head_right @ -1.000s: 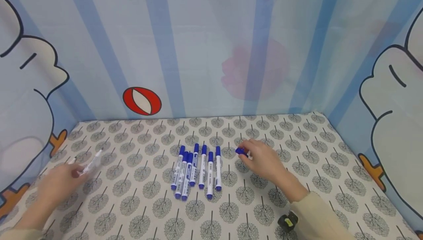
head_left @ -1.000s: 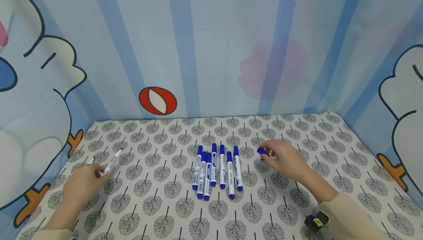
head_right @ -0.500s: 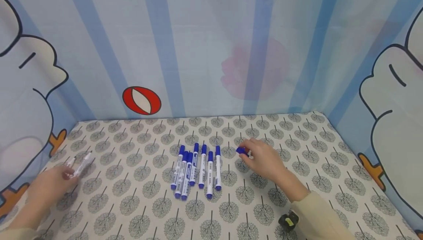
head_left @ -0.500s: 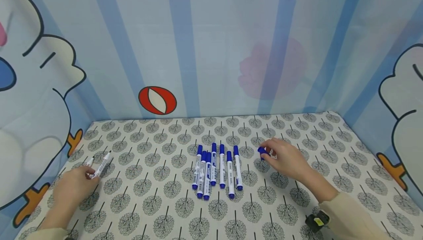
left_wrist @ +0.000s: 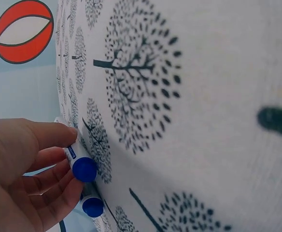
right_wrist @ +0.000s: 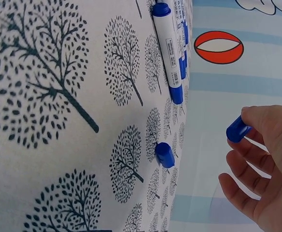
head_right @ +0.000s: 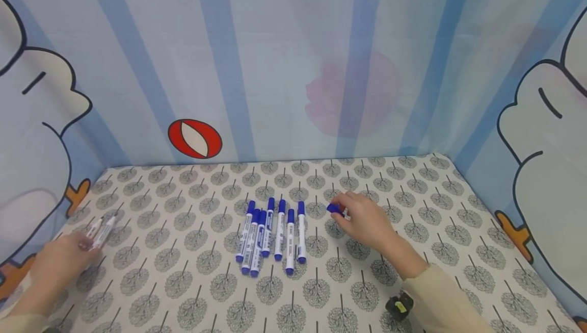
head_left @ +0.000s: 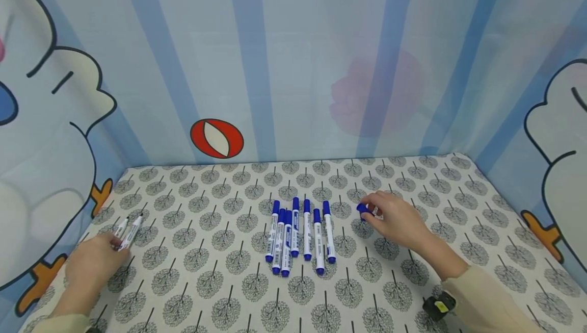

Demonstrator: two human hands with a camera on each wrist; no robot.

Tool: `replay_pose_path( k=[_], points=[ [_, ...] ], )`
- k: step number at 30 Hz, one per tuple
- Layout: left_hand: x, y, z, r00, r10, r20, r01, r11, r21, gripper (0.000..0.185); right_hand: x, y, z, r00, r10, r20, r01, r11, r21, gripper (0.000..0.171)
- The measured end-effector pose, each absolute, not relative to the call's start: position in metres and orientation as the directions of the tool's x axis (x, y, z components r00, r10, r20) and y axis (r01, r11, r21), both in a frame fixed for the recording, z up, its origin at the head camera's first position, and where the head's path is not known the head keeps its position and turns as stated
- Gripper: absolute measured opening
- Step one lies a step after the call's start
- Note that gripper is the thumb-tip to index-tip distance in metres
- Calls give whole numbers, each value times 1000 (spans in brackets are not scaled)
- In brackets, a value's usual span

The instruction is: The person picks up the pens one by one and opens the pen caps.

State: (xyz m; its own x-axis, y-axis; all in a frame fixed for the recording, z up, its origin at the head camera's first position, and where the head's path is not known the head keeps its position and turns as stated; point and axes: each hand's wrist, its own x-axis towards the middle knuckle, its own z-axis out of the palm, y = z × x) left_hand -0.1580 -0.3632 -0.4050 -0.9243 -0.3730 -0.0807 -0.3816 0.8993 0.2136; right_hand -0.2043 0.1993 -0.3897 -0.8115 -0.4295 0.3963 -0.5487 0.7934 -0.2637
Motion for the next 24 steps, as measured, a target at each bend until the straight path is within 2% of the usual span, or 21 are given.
replay_pose_path(
  k=[15,24],
  points=[
    [-158,-364,-405,-909,-401,-114,-416,891,182,31,-203,199,-390,-829,-415,375,-526,807,-268,23],
    [-158,-366,-408,-902,-423,-90,-433,882,186,28,-203,200,-391,-828,-417,376,-527,808,-264,23]
  ],
)
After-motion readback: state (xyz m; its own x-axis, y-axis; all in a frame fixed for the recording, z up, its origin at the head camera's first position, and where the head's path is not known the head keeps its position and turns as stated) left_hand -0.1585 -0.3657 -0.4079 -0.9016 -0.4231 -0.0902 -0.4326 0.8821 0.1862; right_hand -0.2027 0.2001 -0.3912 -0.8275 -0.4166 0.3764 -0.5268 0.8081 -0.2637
